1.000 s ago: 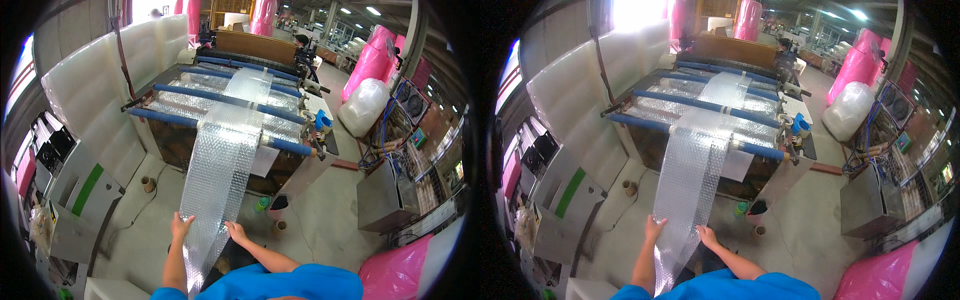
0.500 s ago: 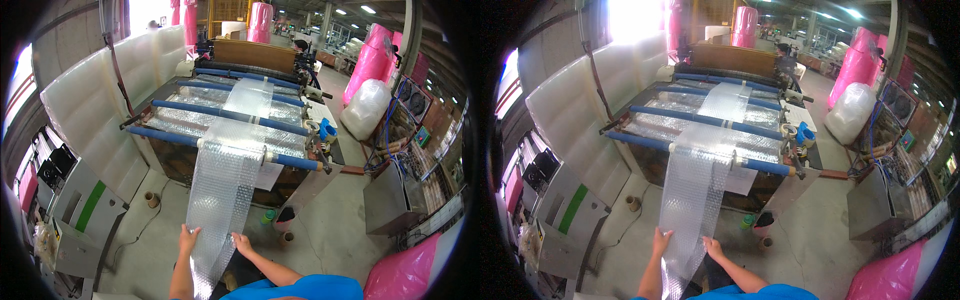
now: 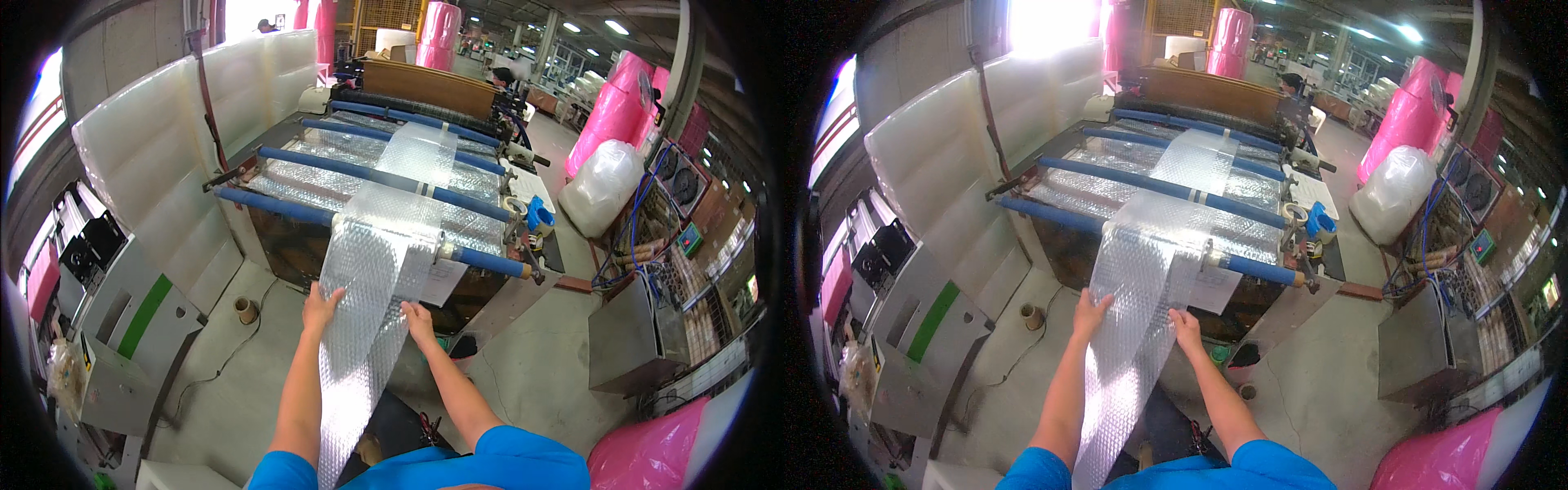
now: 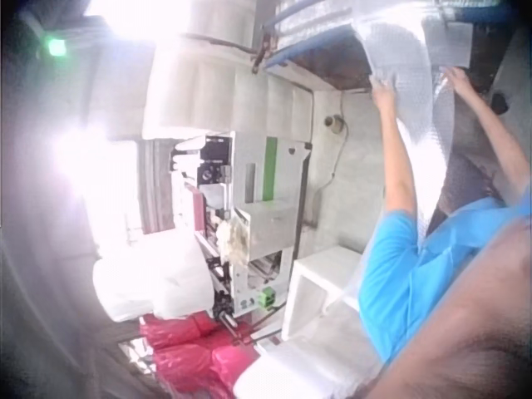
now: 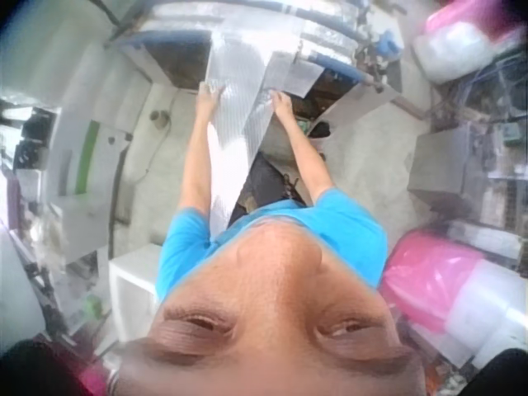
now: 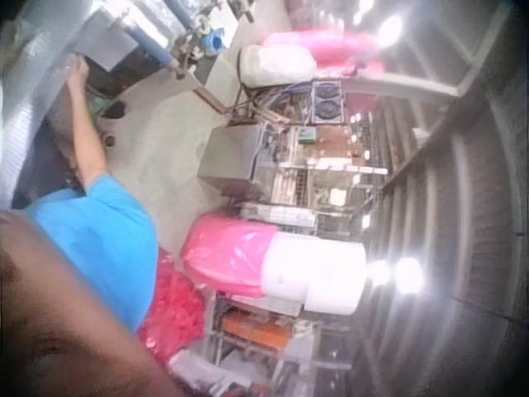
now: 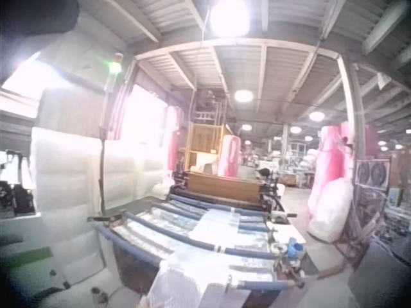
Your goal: The person pulls a sheet of bubble wrap from a roll on a machine, smooths it with both hands, and briefly uses a tape measure to check its width before continuing to pull and smooth the material.
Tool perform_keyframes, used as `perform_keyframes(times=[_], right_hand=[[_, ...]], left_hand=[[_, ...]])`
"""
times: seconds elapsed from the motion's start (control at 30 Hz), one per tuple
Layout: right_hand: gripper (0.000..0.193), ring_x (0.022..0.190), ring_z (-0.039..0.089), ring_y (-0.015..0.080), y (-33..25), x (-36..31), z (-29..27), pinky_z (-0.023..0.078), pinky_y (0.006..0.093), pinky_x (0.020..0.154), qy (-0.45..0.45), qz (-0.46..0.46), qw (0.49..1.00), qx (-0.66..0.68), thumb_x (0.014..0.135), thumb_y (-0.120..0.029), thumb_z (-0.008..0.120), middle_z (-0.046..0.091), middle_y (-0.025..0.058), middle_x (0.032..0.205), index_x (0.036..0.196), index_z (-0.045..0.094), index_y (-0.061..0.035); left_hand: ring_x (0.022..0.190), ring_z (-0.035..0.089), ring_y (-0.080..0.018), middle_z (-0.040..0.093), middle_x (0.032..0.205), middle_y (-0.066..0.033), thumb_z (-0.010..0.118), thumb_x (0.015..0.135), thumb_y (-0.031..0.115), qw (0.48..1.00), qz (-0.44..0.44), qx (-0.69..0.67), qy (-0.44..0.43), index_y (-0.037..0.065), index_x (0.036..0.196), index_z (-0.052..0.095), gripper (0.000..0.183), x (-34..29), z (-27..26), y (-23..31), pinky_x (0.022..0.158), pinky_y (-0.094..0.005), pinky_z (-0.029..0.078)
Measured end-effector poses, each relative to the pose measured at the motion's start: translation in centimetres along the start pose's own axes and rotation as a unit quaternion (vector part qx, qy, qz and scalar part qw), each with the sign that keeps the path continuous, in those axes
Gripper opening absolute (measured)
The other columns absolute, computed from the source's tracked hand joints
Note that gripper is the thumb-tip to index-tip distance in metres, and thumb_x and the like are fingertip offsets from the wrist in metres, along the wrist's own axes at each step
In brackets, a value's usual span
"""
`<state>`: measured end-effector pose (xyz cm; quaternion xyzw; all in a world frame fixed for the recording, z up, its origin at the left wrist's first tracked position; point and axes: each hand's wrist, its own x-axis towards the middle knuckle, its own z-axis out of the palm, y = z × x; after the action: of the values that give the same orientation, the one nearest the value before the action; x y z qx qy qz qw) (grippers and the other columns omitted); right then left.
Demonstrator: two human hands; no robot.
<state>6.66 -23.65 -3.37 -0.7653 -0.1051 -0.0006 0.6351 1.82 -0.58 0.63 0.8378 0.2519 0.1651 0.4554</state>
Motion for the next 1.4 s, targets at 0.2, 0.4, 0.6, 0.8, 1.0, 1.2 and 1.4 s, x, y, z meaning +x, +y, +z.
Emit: perform_keyframes(times=[0.2, 0.4, 0.6, 0.8, 1.0, 1.2, 1.4], right_hand=[[0.021, 0.057, 0.049, 0.009, 2.6, -6.3, 1.9, 0.04, 0.0236, 0.051, 0.048, -0.037, 0.998, -0.035, 0.073, -0.021, 0.061, 0.055, 0.0026, 0.064, 0.077, 0.056, -0.0012], [0.027, 0.052, 0.047, 0.0078, 2.2, -17.3, 2.9, 0.038, 0.0237, 0.046, -0.084, 0.16, 0.981, 0.074, 0.076, -0.025, 0.059, 0.054, 0.0025, 0.06, 0.074, 0.055, 0.0017], [0.024, 0.054, 0.048, 0.0074, -5.2, -18.9, 2.0, 0.038, 0.0214, 0.05, -0.161, 0.086, 0.98, 0.081, 0.076, -0.024, 0.059, 0.054, 0.0024, 0.06, 0.075, 0.057, -0.0011], [0.024, 0.056, 0.048, 0.0072, -12.0, -19.6, 0.8, 0.039, 0.0206, 0.053, -0.142, 0.063, 0.968, 0.197, 0.08, -0.024, 0.056, 0.054, 0.0028, 0.061, 0.075, 0.056, -0.0006], [0.024, 0.056, 0.047, 0.0065, -4.0, -19.2, 1.8, 0.037, 0.0207, 0.052, -0.145, 0.118, 0.978, 0.092, 0.078, -0.025, 0.057, 0.054, 0.0014, 0.064, 0.074, 0.055, -0.0014], [0.029, 0.053, 0.047, 0.0061, 3.6, -17.0, 1.8, 0.038, 0.0206, 0.048, -0.152, 0.115, 0.979, 0.072, 0.078, -0.031, 0.057, 0.053, 0.0005, 0.063, 0.074, 0.055, -0.0019], [0.031, 0.049, 0.046, 0.0067, 5.2, -16.7, 2.5, 0.038, 0.0212, 0.044, -0.12, 0.096, 0.988, -0.018, 0.078, -0.032, 0.056, 0.053, 0.0013, 0.06, 0.073, 0.055, -0.0017]], left_hand=[[0.092, 0.053, -0.0317, 0.056, 0.096, -0.0164, 0.07, 0.053, 0.05, 0.998, 0.015, -0.037, -0.043, 0.011, 0.108, 0.041, 0.073, -3.3, -1.9, -1.3, 0.076, -0.0375, 0.041], [0.089, 0.054, -0.0314, 0.057, 0.093, -0.0165, 0.07, 0.054, 0.048, 0.996, -0.076, 0.034, -0.029, 0.013, 0.111, 0.039, 0.074, -12.8, -4.3, -8.1, 0.074, -0.0372, 0.042], [0.072, 0.057, -0.0269, 0.059, 0.077, -0.0144, 0.067, 0.063, 0.036, 0.996, -0.048, 0.038, 0.066, 0.006, 0.091, 0.053, 0.043, -15.3, -11.7, -3.7, 0.064, -0.0352, 0.043], [0.051, 0.045, -0.0054, 0.054, 0.062, -0.0008, 0.062, 0.071, 0.02, 0.985, -0.011, -0.163, 0.053, -0.001, 0.076, 0.056, 0.022, -15.4, -15.8, 1.1, 0.047, -0.0214, 0.037], [0.056, 0.048, -0.0106, 0.055, 0.063, -0.0047, 0.064, 0.07, 0.025, 0.994, -0.029, -0.104, 0.007, -0.001, 0.077, 0.054, 0.028, -15.0, -11.5, -5.7, 0.052, -0.0277, 0.04], [0.057, 0.051, -0.0127, 0.057, 0.065, -0.0063, 0.069, 0.064, 0.03, 0.996, -0.059, -0.064, 0.029, 0.0, 0.077, 0.054, 0.036, -14.2, -6.3, -9.5, 0.055, -0.0277, 0.041], [0.058, 0.05, -0.0114, 0.056, 0.066, -0.0046, 0.073, 0.06, 0.03, 0.992, -0.058, -0.108, 0.012, 0.0, 0.077, 0.053, 0.039, -14.0, -5.8, -10.0, 0.054, -0.0266, 0.042]])
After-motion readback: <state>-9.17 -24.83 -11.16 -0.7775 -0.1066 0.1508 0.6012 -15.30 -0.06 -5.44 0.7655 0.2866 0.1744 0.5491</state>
